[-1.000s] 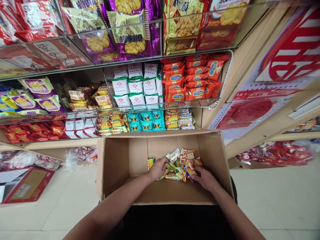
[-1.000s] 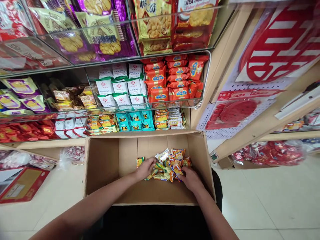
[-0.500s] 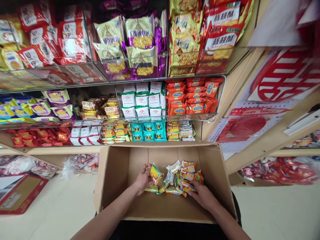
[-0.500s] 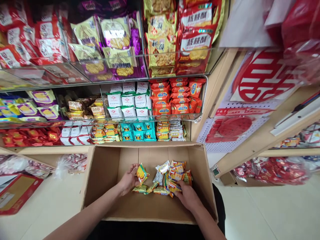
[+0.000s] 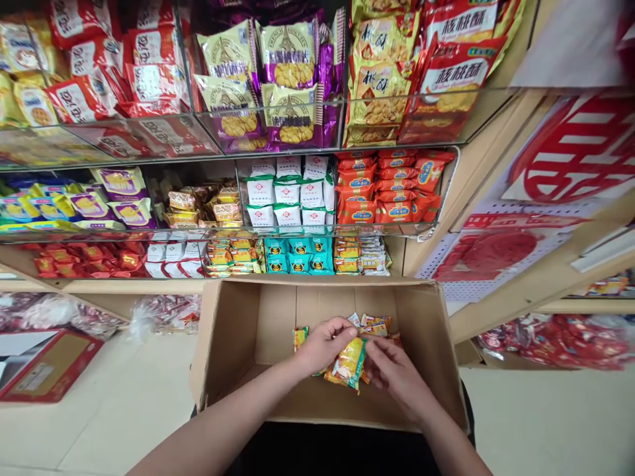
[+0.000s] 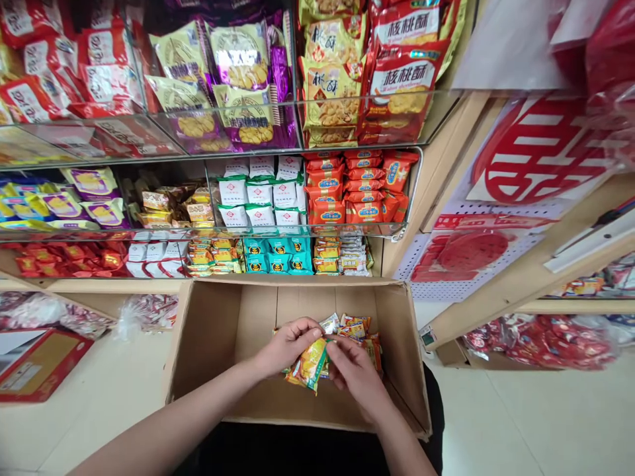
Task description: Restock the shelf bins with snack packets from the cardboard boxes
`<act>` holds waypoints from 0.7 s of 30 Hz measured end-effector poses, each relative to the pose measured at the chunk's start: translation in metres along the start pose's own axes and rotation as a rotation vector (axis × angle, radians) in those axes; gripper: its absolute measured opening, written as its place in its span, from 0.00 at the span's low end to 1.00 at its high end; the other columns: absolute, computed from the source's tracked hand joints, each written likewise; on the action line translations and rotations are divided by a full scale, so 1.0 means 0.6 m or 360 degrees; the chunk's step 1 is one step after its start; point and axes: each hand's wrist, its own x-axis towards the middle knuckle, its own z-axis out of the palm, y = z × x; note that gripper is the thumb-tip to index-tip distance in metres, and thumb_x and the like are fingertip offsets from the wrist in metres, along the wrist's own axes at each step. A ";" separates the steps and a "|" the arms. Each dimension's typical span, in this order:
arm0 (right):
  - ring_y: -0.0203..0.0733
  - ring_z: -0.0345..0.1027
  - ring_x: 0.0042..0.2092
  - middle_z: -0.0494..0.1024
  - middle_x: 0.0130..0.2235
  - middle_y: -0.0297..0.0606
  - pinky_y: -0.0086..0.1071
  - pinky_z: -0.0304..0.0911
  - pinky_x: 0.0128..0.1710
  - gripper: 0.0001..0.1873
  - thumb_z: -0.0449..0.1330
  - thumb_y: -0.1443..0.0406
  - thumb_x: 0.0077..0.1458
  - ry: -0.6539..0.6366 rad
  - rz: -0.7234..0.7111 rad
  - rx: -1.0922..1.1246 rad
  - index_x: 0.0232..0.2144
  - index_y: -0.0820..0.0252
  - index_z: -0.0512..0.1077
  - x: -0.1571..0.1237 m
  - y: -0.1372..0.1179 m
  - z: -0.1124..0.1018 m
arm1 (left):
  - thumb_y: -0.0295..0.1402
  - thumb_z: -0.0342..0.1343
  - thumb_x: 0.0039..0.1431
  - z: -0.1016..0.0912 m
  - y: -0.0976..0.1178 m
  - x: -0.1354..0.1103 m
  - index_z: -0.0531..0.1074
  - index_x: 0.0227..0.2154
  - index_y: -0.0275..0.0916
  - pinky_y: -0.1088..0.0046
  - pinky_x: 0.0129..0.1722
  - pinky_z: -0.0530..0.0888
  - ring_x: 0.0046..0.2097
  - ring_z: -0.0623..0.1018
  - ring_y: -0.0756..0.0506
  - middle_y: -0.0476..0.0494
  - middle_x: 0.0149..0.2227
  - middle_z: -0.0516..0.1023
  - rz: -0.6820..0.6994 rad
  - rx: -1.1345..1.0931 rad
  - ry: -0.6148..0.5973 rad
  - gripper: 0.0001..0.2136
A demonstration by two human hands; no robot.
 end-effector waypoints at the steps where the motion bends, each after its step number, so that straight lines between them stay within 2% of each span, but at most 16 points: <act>1: 0.30 0.55 0.21 0.63 0.20 0.29 0.22 0.48 0.16 0.21 0.56 0.52 0.47 -0.0008 -0.0009 0.0034 0.37 0.61 0.66 -0.003 -0.005 0.007 | 0.45 0.56 0.45 0.004 -0.002 -0.002 0.65 0.31 0.36 0.81 0.23 0.63 0.23 0.64 0.56 0.54 0.22 0.65 0.0032 -0.0015 0.0018 0.17; 3: 0.30 0.55 0.21 0.64 0.20 0.29 0.23 0.51 0.18 0.18 0.58 0.54 0.45 0.0080 -0.0047 0.0098 0.34 0.62 0.67 -0.007 -0.006 0.012 | 0.45 0.55 0.46 0.008 -0.006 -0.010 0.63 0.36 0.38 0.79 0.24 0.64 0.24 0.66 0.55 0.54 0.24 0.67 -0.0007 -0.0119 0.0070 0.19; 6: 0.31 0.57 0.24 0.66 0.25 0.31 0.25 0.56 0.22 0.16 0.58 0.54 0.45 0.0226 -0.0117 0.0184 0.32 0.60 0.66 -0.009 0.005 0.008 | 0.42 0.60 0.41 0.003 -0.016 -0.024 0.64 0.35 0.38 0.77 0.29 0.66 0.28 0.69 0.53 0.51 0.28 0.70 -0.0151 -0.0262 -0.0002 0.20; 9: 0.32 0.59 0.27 0.68 0.31 0.33 0.26 0.58 0.25 0.16 0.59 0.55 0.45 0.0196 -0.0143 0.0066 0.32 0.60 0.65 -0.009 0.018 0.001 | 0.39 0.64 0.36 -0.003 -0.024 -0.029 0.66 0.32 0.36 0.76 0.31 0.66 0.29 0.70 0.52 0.49 0.28 0.71 -0.0173 -0.0210 -0.0009 0.19; 13: 0.32 0.59 0.29 0.69 0.33 0.35 0.25 0.58 0.25 0.17 0.58 0.56 0.46 0.0203 -0.0215 0.0081 0.34 0.60 0.63 -0.013 0.026 -0.003 | 0.36 0.63 0.38 -0.003 -0.020 -0.027 0.66 0.34 0.37 0.75 0.32 0.67 0.31 0.70 0.51 0.48 0.31 0.71 -0.0108 -0.0080 -0.0037 0.19; 17: 0.31 0.62 0.30 0.69 0.32 0.33 0.26 0.60 0.29 0.15 0.58 0.57 0.47 0.0257 -0.0297 0.0104 0.34 0.59 0.62 -0.026 0.023 -0.011 | 0.35 0.62 0.41 -0.003 0.010 -0.030 0.68 0.36 0.36 0.75 0.32 0.68 0.32 0.71 0.50 0.47 0.32 0.72 -0.0161 0.0186 -0.0183 0.17; 19: 0.32 0.63 0.30 0.69 0.31 0.33 0.27 0.60 0.29 0.15 0.56 0.56 0.48 0.0216 -0.0303 -0.0014 0.35 0.59 0.62 -0.034 0.024 -0.021 | 0.35 0.61 0.42 -0.006 0.037 -0.030 0.69 0.36 0.36 0.76 0.30 0.68 0.31 0.71 0.50 0.46 0.33 0.73 -0.0122 0.0393 -0.0129 0.16; 21: 0.34 0.65 0.31 0.70 0.30 0.35 0.28 0.60 0.30 0.15 0.53 0.55 0.50 0.0242 -0.0275 -0.0176 0.34 0.60 0.64 -0.040 0.031 -0.036 | 0.34 0.60 0.42 -0.012 0.072 -0.023 0.69 0.38 0.36 0.77 0.28 0.68 0.30 0.71 0.50 0.47 0.33 0.73 0.0025 0.0537 0.0042 0.17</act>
